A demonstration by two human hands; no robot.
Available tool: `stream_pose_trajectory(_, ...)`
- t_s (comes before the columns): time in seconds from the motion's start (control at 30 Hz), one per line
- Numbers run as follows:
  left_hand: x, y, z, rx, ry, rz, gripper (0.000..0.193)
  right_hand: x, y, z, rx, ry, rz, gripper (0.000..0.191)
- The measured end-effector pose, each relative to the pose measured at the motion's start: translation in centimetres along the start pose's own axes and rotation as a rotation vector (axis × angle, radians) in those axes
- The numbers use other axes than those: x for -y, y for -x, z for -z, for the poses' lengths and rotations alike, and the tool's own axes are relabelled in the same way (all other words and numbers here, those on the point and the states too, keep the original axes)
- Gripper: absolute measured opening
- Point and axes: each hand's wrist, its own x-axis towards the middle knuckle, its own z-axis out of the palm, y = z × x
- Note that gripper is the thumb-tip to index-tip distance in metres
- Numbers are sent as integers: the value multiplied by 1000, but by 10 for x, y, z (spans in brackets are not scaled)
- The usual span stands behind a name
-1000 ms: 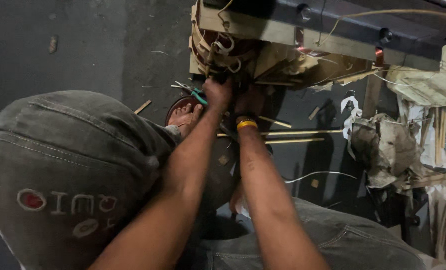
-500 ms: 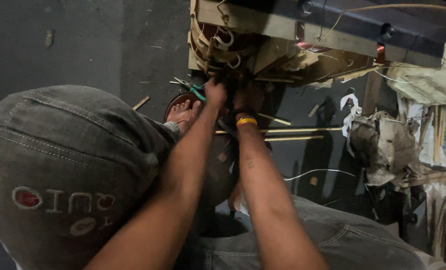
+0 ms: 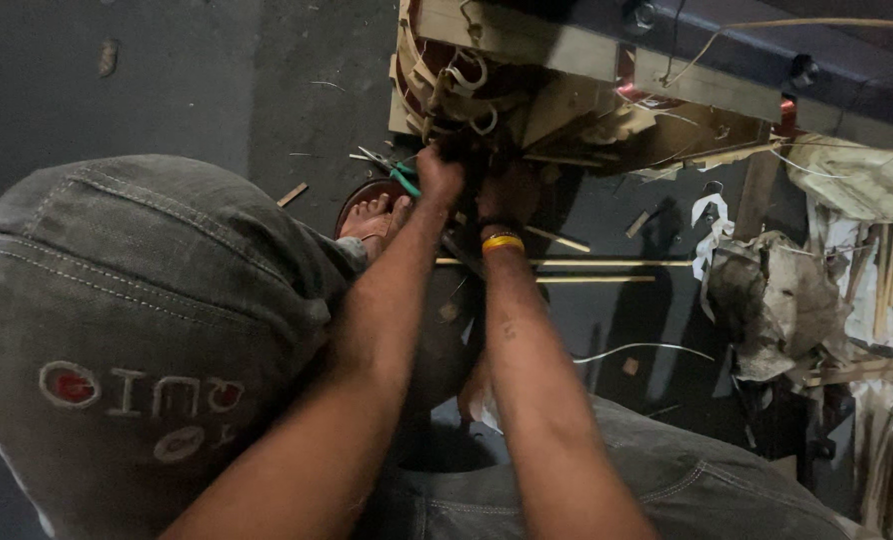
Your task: The person is seated on the floor repairing a piece of furniture. They use a hammer to tap a wooden dowel into a hole and then use pliers to adjust or secure a component underneath the furniture.
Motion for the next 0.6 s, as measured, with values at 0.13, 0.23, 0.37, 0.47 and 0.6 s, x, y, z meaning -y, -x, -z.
stream_pose_trajectory(0.13,10,-2,-1,4,-40,10,26,-2,-1,-1,-12,29,21,48)
stream_pose_trajectory(0.23,20,-5,-2,-19,-100,-13,28,-3,1,0,-134,11,87,46)
stream_pose_trajectory(0.37,28,-5,-2,-42,-107,-42,29,-1,3,3,-33,-101,22,44)
stream_pose_trajectory(0.47,30,-6,-3,-17,-97,-36,28,0,4,7,-60,-57,47,41)
stream_pose_trajectory(0.6,30,-8,-3,-70,-258,-28,29,2,4,9,-87,46,73,36)
